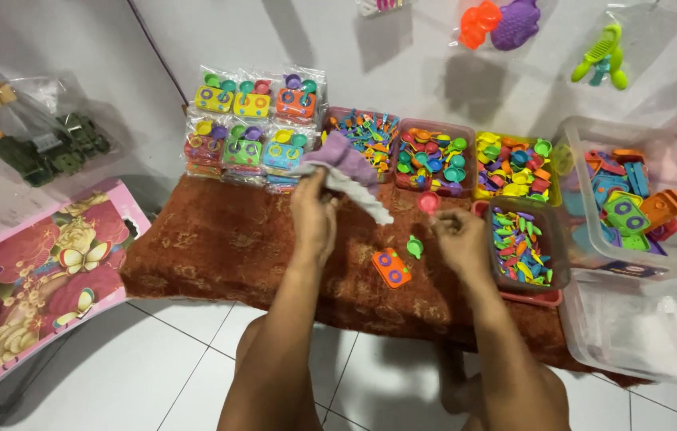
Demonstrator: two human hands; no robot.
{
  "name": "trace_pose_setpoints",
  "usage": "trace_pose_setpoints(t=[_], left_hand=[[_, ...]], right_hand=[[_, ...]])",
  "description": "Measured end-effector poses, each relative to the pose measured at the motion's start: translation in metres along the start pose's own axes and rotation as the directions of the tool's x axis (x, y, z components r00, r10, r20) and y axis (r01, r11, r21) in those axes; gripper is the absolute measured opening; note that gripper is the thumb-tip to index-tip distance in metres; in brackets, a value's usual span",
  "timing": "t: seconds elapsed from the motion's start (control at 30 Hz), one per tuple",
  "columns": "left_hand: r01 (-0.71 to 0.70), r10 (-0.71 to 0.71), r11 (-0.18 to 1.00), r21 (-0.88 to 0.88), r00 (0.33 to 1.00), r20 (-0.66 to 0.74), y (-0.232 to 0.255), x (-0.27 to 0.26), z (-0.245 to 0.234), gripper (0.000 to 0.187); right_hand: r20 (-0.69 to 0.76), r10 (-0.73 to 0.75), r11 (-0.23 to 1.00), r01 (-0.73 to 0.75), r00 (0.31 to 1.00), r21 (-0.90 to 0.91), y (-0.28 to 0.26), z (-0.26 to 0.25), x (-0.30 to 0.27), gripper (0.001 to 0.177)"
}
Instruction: Cleaning small toy pieces with a cloth and then sorting them into a plastic bag.
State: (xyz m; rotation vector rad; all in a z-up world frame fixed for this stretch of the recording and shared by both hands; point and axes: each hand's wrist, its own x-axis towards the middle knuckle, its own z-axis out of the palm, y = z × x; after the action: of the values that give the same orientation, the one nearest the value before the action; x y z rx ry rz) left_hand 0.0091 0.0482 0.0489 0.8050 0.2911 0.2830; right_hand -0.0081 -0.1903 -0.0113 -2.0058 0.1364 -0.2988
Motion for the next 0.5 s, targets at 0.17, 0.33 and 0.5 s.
trace_pose_setpoints(t=[0.17,0.33,0.5], left_hand=[[0.167,-0.136,0.832,-0.529,0.986,0.098,-0.022,0.047,-0.041,0.044],[0.129,-0.125,0.776,-0.618,0.991,0.051,0.016,0.029,-0.031,0.074],[0.072,-0.118,0.803,-0.591,0.992,-0.040,0.013,0.064,-0.058,0.035]], right_hand=[[0.002,0.100,0.910,-0.091,0.995,-0.404,0.046,0.005,0.019,0.016],[0.040,0.256,0.803,-0.189,0.966,-0.565,0.114,0.028,0.025,0.029],[0.095,0.168,0.697,-0.050,0.981,-0.716,0.064,0.042,0.019,0.032]])
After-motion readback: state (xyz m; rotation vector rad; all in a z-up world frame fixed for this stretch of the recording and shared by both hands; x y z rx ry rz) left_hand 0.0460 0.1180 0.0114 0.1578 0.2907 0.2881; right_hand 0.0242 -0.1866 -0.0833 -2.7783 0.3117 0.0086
